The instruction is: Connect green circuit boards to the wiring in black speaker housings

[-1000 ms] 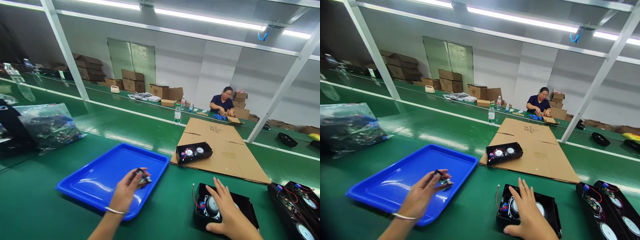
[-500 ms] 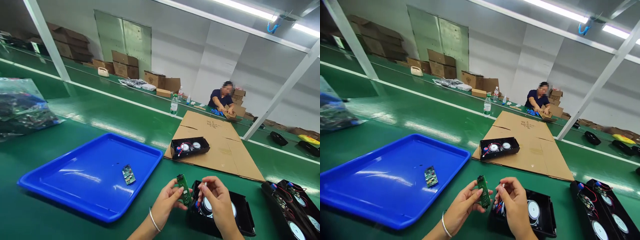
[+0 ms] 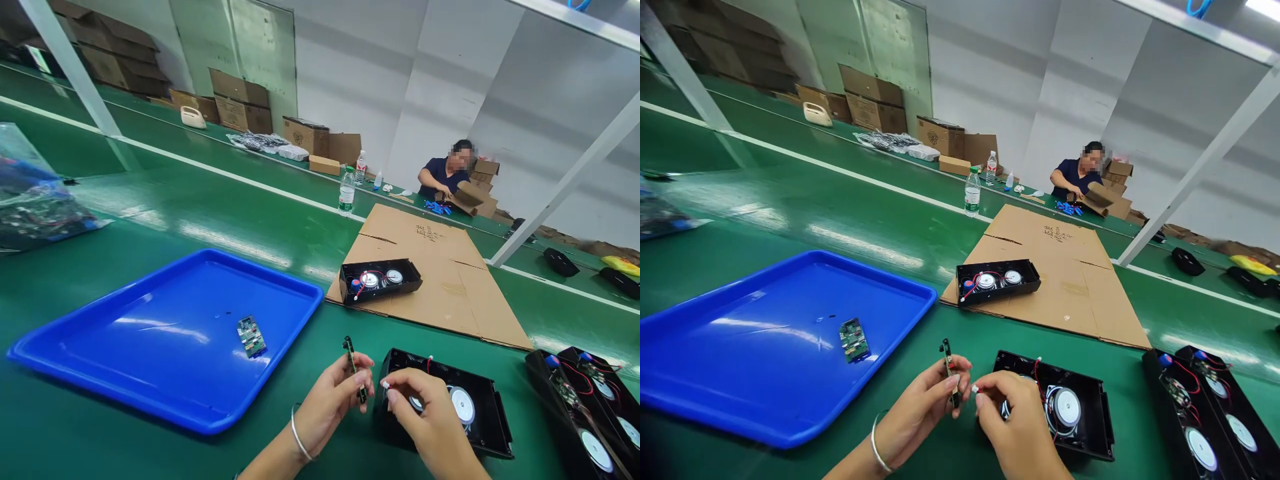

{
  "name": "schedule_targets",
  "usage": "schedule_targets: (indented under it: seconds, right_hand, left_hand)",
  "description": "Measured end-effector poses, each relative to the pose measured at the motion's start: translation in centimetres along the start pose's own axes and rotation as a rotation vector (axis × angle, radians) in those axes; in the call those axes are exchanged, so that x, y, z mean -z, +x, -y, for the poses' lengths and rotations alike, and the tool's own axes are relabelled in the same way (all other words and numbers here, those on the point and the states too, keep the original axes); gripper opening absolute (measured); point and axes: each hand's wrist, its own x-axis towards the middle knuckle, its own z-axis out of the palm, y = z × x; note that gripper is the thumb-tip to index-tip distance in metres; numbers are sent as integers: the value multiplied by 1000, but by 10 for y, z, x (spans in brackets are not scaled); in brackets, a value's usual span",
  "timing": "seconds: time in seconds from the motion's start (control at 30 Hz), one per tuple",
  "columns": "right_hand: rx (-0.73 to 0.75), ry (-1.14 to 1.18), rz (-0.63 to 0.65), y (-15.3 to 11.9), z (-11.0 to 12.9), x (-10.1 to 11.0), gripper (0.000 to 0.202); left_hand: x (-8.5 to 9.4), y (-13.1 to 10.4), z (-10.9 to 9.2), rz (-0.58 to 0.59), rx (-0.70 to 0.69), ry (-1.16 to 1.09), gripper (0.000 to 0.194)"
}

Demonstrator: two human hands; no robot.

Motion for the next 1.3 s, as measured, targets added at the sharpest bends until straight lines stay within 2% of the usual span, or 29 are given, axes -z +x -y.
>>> schedule_targets:
  seconds: [0.07, 0.17, 0.27, 0.43, 0.57, 0.67, 0.73, 0.83, 0.93, 1.03, 1.13, 1.23, 1.3]
  right_hand:
    - [189, -319, -139, -2, -5, -1, 27]
    - [392, -673, -304, -3, -13, -3, 34]
    - [451, -816, -332, -2, -15, -3, 38]
    - [457, -900, -328, 1, -11, -3, 41]
    - [404, -899, -253, 0, -12, -3, 39]
    - [411, -913, -280, -1, -14, -2, 34]
    - [434, -931, -292, -1, -15, -2, 32]
    - [450, -858, -261, -1, -11, -3, 31]
    - [367, -627, -148, -2, -4, -3, 27]
    - [202, -446, -69, -4, 2, -3, 24]
    - [79, -381, -61, -3, 3, -5, 25]
    - [62, -349, -62, -3, 3, -7, 24]
    - [65, -351, -60, -3, 3, -7, 23]
  left_hand:
    - [3, 0, 1, -11, -16, 66, 34]
    - [11, 1, 3, -60, -86, 326, 52]
    - [16, 1, 5, -66, -128, 528, 65]
    - [10, -1, 4, -5, -94, 422, 62]
    - [4, -2, 1, -1, -35, 245, 67]
    - [3, -3, 2, 10, 4, 150, 71]
    - [2, -4, 2, 22, -3, 151, 67]
    - [3, -8, 3, 33, -56, 259, 47]
    - [3, -11, 3, 37, -141, 414, 33]
    - [2, -14, 2, 102, -247, 511, 30]
    - [1, -14, 0, 128, -373, 641, 27]
    - [1, -14, 2, 168, -429, 734, 28]
    - [-1, -14, 5, 151, -454, 721, 29]
